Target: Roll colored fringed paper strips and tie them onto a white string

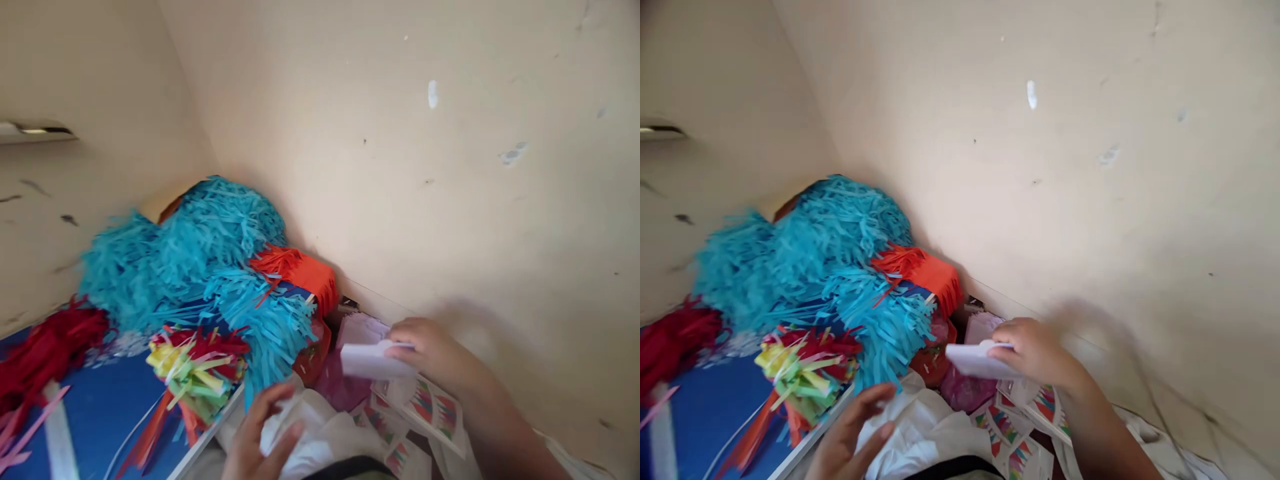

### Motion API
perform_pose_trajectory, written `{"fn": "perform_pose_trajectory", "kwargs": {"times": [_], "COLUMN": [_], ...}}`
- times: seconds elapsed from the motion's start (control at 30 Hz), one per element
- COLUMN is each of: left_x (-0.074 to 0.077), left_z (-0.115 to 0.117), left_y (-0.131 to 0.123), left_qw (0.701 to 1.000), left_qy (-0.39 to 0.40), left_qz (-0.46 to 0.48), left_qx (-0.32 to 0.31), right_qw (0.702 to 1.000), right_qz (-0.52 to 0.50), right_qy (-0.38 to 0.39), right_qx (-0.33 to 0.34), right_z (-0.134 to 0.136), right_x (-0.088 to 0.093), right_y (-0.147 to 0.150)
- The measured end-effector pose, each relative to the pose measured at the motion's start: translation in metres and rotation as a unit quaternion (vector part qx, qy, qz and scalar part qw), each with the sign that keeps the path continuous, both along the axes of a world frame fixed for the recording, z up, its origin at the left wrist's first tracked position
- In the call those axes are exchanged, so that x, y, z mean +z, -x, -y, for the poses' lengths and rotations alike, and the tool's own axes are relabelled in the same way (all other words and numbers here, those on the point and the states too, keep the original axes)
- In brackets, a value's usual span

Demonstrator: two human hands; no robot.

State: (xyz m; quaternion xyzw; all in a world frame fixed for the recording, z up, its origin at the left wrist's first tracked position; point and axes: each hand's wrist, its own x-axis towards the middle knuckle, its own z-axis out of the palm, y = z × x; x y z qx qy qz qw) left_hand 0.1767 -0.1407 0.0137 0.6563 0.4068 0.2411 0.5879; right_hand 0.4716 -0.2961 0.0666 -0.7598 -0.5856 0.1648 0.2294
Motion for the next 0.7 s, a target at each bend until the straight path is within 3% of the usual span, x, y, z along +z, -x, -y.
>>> {"fn": "perform_pose_trajectory", "kwargs": {"times": [0.07, 0.2, 0.3, 0.4, 0.5, 0.6, 0.7], "left_x": [0.026, 0.07, 0.101, 0.123, 0.12, 0.099, 0.075], "left_z": [0.006, 0.013, 0.019, 0.025, 0.027, 0.022, 0.017], "left_y": [-0.009, 0.007, 0.046, 0.089, 0.123, 0.148, 0.165], "left_qw": [0.997, 0.995, 0.999, 0.989, 0.971, 0.953, 0.939], "left_qy": [-0.064, -0.034, -0.049, -0.086, -0.079, 0.008, 0.062], "left_qz": [0.037, 0.023, 0.006, -0.002, -0.003, 0.051, 0.107], "left_qx": [-0.033, -0.087, -0.019, 0.119, 0.226, 0.298, 0.321], "right_qw": [0.992, 0.96, 0.924, 0.864, 0.797, 0.798, 0.802], "right_qz": [-0.002, -0.001, 0.027, 0.039, 0.041, 0.026, 0.012], "right_qy": [-0.019, -0.082, -0.152, -0.232, -0.312, -0.328, -0.334], "right_qx": [0.124, 0.267, 0.35, 0.446, 0.516, 0.505, 0.495], "right_z": [-0.018, -0.054, -0.075, -0.1, -0.131, -0.159, -0.174], "right_x": [0.029, 0.067, 0.092, 0.104, 0.089, 0.06, 0.035], "right_y": [0.036, 0.098, 0.129, 0.158, 0.194, 0.236, 0.267]}}
